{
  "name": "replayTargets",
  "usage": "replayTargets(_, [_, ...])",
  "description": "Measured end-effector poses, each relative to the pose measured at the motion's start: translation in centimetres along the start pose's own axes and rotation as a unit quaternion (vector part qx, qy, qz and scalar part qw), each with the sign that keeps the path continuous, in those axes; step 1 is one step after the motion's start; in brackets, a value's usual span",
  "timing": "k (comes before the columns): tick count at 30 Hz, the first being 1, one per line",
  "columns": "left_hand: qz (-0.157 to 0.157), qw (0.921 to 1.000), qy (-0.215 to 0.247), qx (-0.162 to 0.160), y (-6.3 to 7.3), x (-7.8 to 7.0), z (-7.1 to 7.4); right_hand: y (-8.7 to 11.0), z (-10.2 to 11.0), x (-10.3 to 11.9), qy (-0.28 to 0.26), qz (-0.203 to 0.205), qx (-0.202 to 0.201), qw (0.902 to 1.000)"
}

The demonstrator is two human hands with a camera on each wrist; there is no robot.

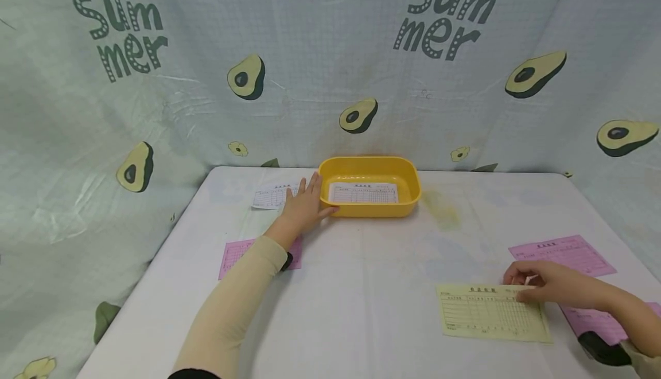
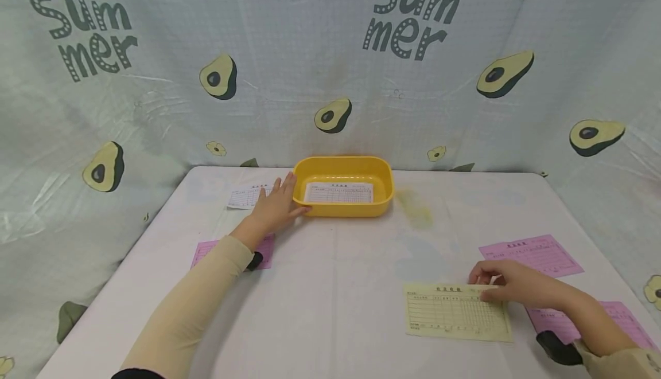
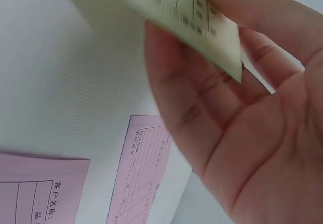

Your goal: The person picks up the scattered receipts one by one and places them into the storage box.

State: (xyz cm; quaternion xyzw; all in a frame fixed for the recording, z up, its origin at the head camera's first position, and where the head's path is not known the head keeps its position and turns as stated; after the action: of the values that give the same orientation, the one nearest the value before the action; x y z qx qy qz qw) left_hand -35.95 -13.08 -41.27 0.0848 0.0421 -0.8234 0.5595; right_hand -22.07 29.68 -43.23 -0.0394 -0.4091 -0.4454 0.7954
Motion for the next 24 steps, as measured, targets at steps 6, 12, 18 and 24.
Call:
replayTargets(6, [0.0,1.0,0.002,-0.004,-0.1,0.1,0.0,-0.2,1.0,0.1,0.012,0.009,-0.04,0.9991])
replayTargets(12, [-0.003,1.0,0.0,-0.007,-0.2,0.2,-0.1,-0.4,1.9,0.3,0.009,0.017,-0.066,0.9977])
replayTargets(18, [-0.004,1.0,-0.003,-0.008,-0.4,0.2,0.0,-0.8,3.2,0.5,-0.021,0.013,-0.071,0.9972])
replayTargets(24, [-0.004,0.9999,-0.008,-0.005,-0.4,0.3,0.0,-1.0,4.1,1.0,-0.027,0.01,-0.084,0.996])
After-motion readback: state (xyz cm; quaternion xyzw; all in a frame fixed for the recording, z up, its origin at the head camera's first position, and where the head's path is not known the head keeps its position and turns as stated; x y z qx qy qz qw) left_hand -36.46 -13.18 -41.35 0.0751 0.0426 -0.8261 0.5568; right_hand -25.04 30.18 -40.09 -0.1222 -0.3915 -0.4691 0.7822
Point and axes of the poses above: each hand's wrist, its own y-axis away from the middle knuckle, its own z-axis out of the back of the hand, x = y × z, the point moved 9 cm from there along -y, towards the middle knuckle, and after that the axes turned 8 degrees about -z, right-handed, at the moved point
